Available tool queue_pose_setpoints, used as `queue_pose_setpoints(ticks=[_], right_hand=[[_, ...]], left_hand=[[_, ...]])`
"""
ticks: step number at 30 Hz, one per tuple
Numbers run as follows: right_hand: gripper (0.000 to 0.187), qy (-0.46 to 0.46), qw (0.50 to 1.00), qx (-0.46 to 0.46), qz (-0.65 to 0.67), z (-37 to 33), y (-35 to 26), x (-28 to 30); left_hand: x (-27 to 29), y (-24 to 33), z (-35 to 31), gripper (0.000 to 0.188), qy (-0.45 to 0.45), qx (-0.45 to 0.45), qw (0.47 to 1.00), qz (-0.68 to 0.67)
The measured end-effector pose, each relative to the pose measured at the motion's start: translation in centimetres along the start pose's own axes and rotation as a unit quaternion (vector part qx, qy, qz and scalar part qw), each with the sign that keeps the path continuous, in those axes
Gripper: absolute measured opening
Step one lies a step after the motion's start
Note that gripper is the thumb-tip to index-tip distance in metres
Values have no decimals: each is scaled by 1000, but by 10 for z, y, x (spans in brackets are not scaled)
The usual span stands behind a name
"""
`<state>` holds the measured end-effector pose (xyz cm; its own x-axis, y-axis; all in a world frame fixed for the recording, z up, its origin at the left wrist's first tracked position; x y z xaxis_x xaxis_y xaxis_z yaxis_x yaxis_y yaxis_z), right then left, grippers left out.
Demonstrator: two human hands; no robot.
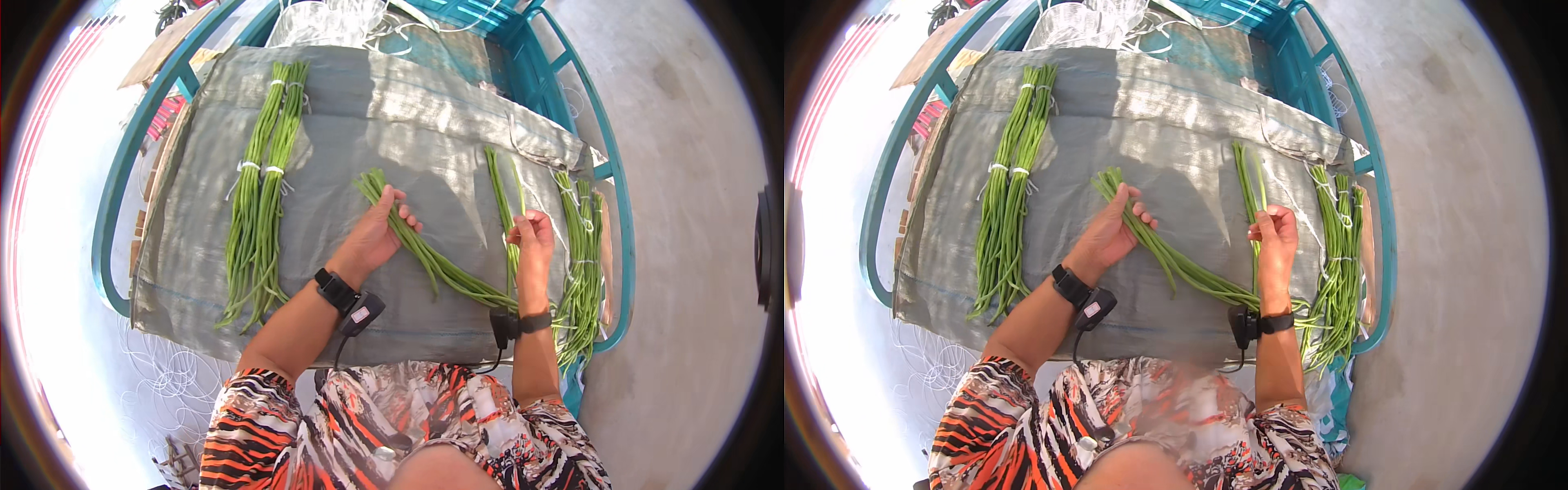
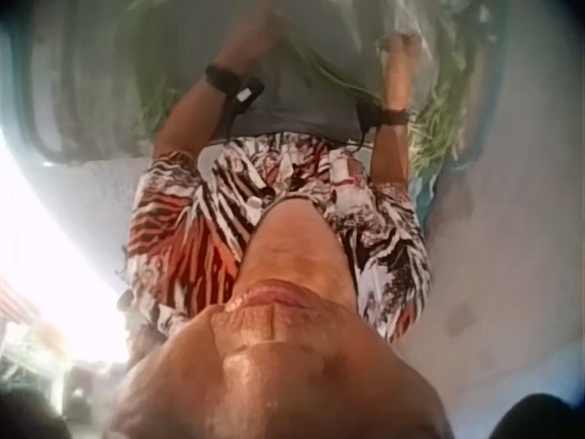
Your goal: The person gathers long green beans into a bundle and ties it with a white plastic tie while working in the back of a truck.
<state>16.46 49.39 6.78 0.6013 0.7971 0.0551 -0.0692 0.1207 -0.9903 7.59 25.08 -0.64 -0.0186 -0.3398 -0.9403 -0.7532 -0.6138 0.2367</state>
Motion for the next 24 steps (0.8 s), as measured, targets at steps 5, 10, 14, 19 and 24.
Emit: queue_pose_setpoints(ticks=[5, 10, 14, 19, 24], right_hand=[[9, -83, 996, 35, 25, -36, -32, -55], [12, -175, 970, -57, -157, -68, -10, -87], [12, -222, 951, 21, -215, -76, -3, -88], [14, -227, 940, 36, -252, -85, -8, -82], [15, -225, 939, 23, -257, -91, -2, -78]], left_hand=[[-5, 0, 3, 29, -24, 3, 1000, -5], [-8, 1, -1, 33, 22, -24, 998, 45], [-7, -1, -3, 34, 35, -14, 999, 35], [-5, 1, -5, 34, 38, -20, 999, 31], [-8, -1, -1, 28, -5, -5, 1000, 12]])
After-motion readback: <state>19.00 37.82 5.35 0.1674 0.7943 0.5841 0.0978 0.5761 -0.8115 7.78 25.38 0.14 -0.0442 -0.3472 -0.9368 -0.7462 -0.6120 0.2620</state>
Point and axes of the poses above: each hand's wrist, its own z-axis towards the middle knuckle, its own x-axis out of the back of the hand, y = z × x, the point moved 4 cm from there along z, towards the middle knuckle, and after that the axes turned 5 degrees about x, right-handed, at the moved point
